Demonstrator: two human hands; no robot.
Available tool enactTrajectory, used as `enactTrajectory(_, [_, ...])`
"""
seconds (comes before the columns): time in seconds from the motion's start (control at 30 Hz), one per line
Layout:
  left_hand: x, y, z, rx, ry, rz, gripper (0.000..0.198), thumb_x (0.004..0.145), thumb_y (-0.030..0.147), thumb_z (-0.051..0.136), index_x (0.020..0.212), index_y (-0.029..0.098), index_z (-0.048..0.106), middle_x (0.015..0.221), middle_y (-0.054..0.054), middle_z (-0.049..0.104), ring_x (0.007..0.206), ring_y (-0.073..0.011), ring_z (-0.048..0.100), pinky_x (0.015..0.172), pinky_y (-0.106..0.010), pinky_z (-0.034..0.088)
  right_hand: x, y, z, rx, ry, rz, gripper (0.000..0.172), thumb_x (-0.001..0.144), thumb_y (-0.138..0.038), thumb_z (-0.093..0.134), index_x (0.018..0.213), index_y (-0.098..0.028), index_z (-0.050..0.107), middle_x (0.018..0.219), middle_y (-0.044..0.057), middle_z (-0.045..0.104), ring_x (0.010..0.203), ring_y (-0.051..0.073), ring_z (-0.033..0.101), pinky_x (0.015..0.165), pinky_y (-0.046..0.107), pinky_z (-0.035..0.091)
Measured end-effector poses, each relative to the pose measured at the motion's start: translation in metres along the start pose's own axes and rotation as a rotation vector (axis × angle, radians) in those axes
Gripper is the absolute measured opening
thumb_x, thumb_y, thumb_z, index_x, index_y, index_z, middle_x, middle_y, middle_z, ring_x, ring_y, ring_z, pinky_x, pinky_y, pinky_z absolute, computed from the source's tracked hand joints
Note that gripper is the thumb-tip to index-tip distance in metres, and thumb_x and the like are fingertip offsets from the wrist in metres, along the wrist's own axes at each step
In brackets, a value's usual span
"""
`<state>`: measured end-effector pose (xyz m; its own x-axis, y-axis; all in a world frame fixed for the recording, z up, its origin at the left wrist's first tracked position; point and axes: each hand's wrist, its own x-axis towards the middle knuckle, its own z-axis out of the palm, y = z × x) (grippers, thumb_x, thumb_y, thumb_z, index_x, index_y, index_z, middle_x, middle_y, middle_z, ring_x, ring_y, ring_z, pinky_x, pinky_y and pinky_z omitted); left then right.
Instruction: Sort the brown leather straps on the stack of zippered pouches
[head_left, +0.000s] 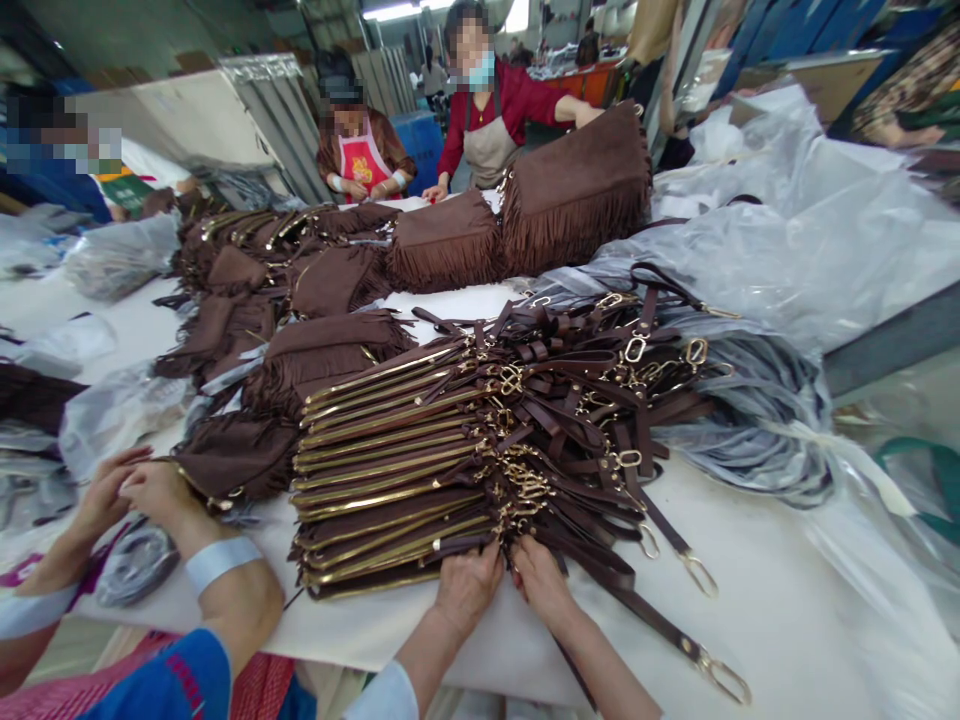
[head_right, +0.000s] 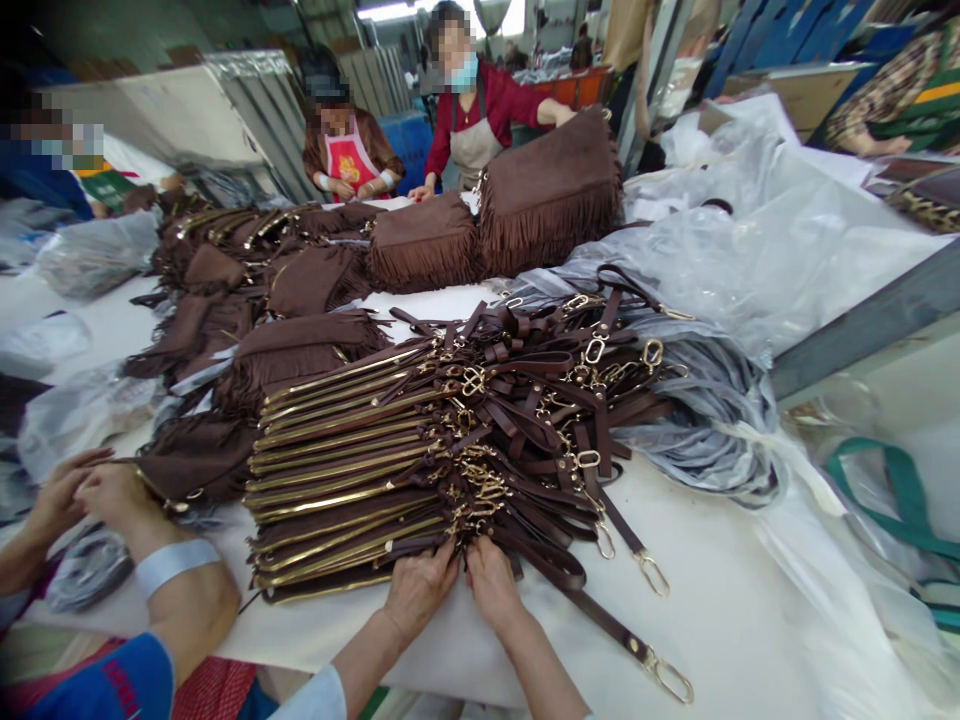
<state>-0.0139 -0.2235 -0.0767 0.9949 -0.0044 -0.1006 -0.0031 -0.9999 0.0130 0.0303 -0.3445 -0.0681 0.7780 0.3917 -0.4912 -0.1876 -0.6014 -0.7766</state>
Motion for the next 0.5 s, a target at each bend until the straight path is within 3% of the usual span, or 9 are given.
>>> enactTrajectory(0.17, [-0.001,0.001,0.0,-0.007,-0.006,-0.006,0.027,0.084,0.026,0.047,0.107,0.023,0.06,0.072,-0.006,0.07,0.062,-0.0182,0.066,0.054,-0.022,0.049,0.002,0.004,-0.002,0.042,-0.083,0.037,0.022,0.079,-0.015,0.025,0.084,-0.016,0.046,0.07,0.003,0.064,0.054,0.012,0.057,0.049,0.021,0.042])
enactTrajectory(0.37, [0.0,0.0,0.0,-0.008,-0.02,-0.008,0.027,0.084,0.027,0.048,0.108,0.024,0.059,0.073,-0.006,0.07,0.062,-0.02,0.066,0.052,-0.025,0.05,-0.001,-0.003,0.0,-0.15,-0.018,-0.061,0.02,0.075,-0.011,0.04,0.088,-0.013,0.054,0.089,0.013,0.066,0.084,0.02,0.06,0.071,0.027,0.04])
enactTrajectory(0.5, [-0.001,0.0,0.0,-0.004,-0.024,-0.004,0.028,0.083,0.025,0.049,0.11,0.023,0.058,0.074,-0.007,0.07,0.063,-0.0201,0.066,0.053,-0.025,0.051,-0.003,-0.006,-0.001,-0.255,-0.016,-0.074,0.019,0.078,-0.014,0.041,0.089,-0.011,0.056,0.087,0.016,0.067,0.082,0.024,0.062,0.068,0.028,0.04])
